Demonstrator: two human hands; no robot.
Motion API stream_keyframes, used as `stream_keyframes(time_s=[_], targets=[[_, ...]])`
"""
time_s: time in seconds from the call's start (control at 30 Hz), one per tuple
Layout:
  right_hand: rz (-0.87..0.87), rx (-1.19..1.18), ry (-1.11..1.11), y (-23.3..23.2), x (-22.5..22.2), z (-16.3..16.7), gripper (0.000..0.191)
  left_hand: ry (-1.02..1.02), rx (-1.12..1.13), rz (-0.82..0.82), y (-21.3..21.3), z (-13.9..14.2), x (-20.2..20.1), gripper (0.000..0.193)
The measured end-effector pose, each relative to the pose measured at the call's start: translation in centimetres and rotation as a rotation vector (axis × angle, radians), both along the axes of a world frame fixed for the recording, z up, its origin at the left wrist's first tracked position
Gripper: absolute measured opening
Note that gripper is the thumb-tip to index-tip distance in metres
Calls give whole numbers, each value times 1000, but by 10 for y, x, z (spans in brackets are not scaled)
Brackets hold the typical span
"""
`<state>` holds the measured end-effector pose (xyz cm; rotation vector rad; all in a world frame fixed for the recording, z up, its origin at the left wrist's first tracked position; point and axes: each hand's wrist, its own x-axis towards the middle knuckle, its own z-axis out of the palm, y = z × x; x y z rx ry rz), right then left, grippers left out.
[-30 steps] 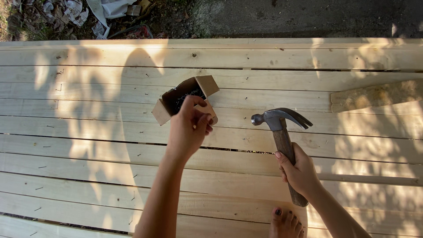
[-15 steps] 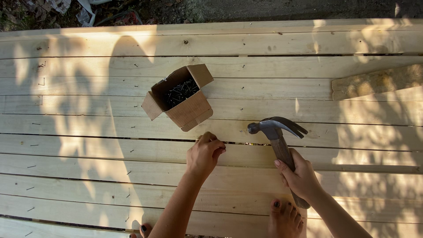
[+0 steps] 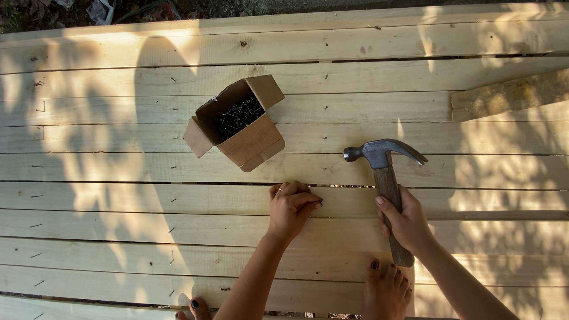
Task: The person hammers nails into a large wooden slatted frame outdoors, holding each nail in place with one hand while driving it with a claw hammer. They take nails from an open cardboard box, reposition along the slats, and use a small wood block at times while continuing to fasten boards across the structure.
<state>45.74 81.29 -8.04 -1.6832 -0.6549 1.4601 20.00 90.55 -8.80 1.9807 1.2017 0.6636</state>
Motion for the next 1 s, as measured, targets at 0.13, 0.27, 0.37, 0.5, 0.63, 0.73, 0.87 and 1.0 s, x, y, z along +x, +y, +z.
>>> stream_keyframes(time_s=[0.13,0.27,0.37,0.5,0.63,0.73,0.87,1.0], targets=[[38,9,-21,-1,-2,2,21,41,-5,24,-4,-6,3,7],[66,27,-69,-2,-3,3,21,44,14,46,-5,-8,4,6],[69,19,-67,-3,-3,3,22,54,21,64,-6,-8,5,8],[79,-24,-81,-3,-3,2,22,75,26,62,-7,-9,5,8],[64,1,-57,-3,-4,4,22,66,116,65,-10,-9,5,7],[59,-1,-61,-4,-5,4,21,77,198,36,-12,-7,6,6],[84,9,-136,-11,-1,2,21,112,248,-5,-13,-4,7,7],[222,-31,-356,-30,10,8,26,99,228,-3,-13,-4,8,7]])
